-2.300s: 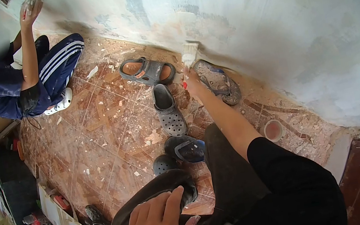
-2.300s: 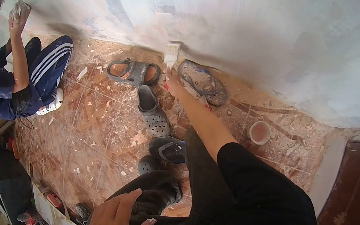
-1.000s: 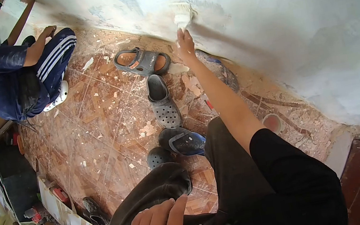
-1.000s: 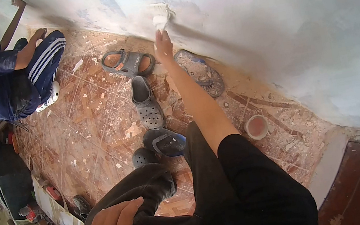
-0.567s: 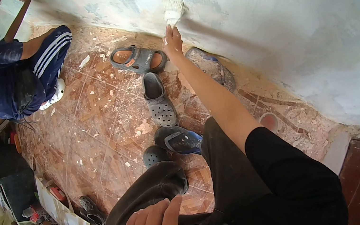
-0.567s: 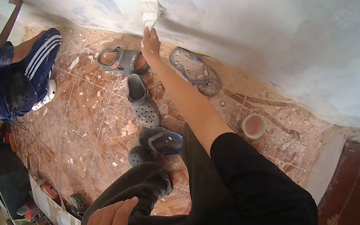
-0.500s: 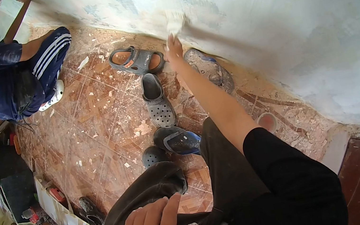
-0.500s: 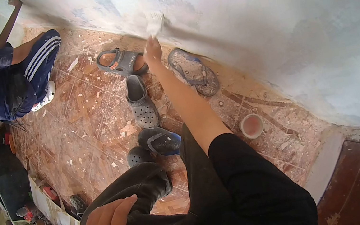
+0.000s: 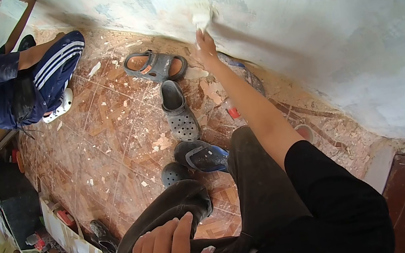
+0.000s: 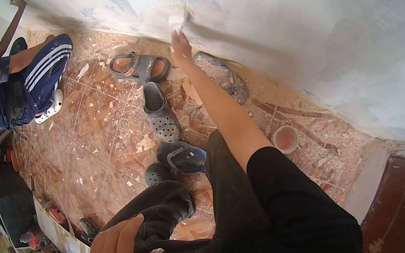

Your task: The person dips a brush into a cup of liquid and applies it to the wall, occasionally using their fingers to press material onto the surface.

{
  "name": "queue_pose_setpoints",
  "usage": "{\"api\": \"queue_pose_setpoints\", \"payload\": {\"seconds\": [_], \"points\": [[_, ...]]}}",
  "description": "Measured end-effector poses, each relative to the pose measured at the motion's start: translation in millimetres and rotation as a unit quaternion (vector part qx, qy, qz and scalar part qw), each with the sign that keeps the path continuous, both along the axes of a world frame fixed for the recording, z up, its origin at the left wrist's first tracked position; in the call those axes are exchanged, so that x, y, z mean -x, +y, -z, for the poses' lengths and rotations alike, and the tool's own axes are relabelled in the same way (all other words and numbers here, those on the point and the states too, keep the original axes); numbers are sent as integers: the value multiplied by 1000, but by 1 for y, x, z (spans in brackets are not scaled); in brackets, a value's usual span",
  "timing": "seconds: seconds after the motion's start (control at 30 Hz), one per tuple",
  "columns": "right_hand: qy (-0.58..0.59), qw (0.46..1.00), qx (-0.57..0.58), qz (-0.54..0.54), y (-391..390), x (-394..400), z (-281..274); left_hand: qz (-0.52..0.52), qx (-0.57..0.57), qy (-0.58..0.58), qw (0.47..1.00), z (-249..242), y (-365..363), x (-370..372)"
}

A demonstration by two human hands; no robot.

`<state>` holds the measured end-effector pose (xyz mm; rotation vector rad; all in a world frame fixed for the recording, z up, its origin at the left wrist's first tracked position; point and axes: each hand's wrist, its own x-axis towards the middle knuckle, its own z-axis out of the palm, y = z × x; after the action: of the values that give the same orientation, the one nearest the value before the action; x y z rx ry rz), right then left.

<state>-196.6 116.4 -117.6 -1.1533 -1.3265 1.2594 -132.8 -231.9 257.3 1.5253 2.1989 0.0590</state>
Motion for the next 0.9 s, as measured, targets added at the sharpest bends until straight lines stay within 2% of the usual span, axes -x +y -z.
{"api": "queue_pose_setpoints", "payload": {"seconds": [0.03, 0.1, 0.17, 0.2, 0.27, 0.3, 0.37, 0.43, 0.5, 0.53, 0.6, 0.63, 0.67, 0.7, 0.73, 0.8, 0.83, 0.87, 0.9], "points": [[16, 998, 52, -33, 3, -4, 9, -1, -3, 1, 1000, -1, 0, 0], [135, 956, 247, -82, -26, -24, 4, 3, -2, 6, 1000, -2, -1, 1], [133, 920, 364, -47, -51, -31, 1, 9, -4, 9, 1000, -2, -3, 1], [132, 921, 363, -49, -60, -32, 1, 16, -3, 11, 1000, -2, -3, 2], [222, 888, 402, -14, -71, -32, -2, 17, -10, 9, 1000, -2, -3, 1], [220, 889, 402, -14, -71, -28, -7, 21, -15, 8, 1000, -1, -2, 1], [232, 892, 387, 31, -61, -16, -25, 23, -9, 5, 1000, -1, -2, -1], [184, 914, 358, 46, -43, -5, -61, 28, -3, 5, 1000, -2, -1, -1], [292, 896, 332, 37, -33, 4, -92, 26, 5, -6, 1000, -3, -1, -2], [291, 897, 332, 38, -36, 6, -106, 27, 5, -7, 1000, -4, 0, -2], [244, 940, 234, 33, -46, 7, -132, 24, 5, -14, 1000, -4, 1, -2], [244, 941, 233, 34, -51, 7, -128, 25, 4, -15, 1000, -4, 1, -2], [112, 991, 38, 61, -57, 6, -122, 24, -1, -15, 1000, -3, 0, -2], [-26, 984, -157, 85, -60, 6, -116, 21, -5, -14, 1000, -3, -1, -1], [-25, 984, -157, 84, -60, 4, -111, 20, -5, -13, 1000, -3, -1, -1], [-30, 1000, -5, -8, -58, -12, -113, 22, -4, -11, 1000, -3, -2, -1], [-42, 998, -39, 31, -45, -14, -89, 21, -3, -12, 1000, -3, -2, 0], [-37, 995, -60, 65, -50, -29, -100, 23, -2, -13, 1000, -3, -2, 0], [-111, 971, -139, 157, -25, -27, -52, 26, -2, -16, 1000, -3, -3, 0]]}}
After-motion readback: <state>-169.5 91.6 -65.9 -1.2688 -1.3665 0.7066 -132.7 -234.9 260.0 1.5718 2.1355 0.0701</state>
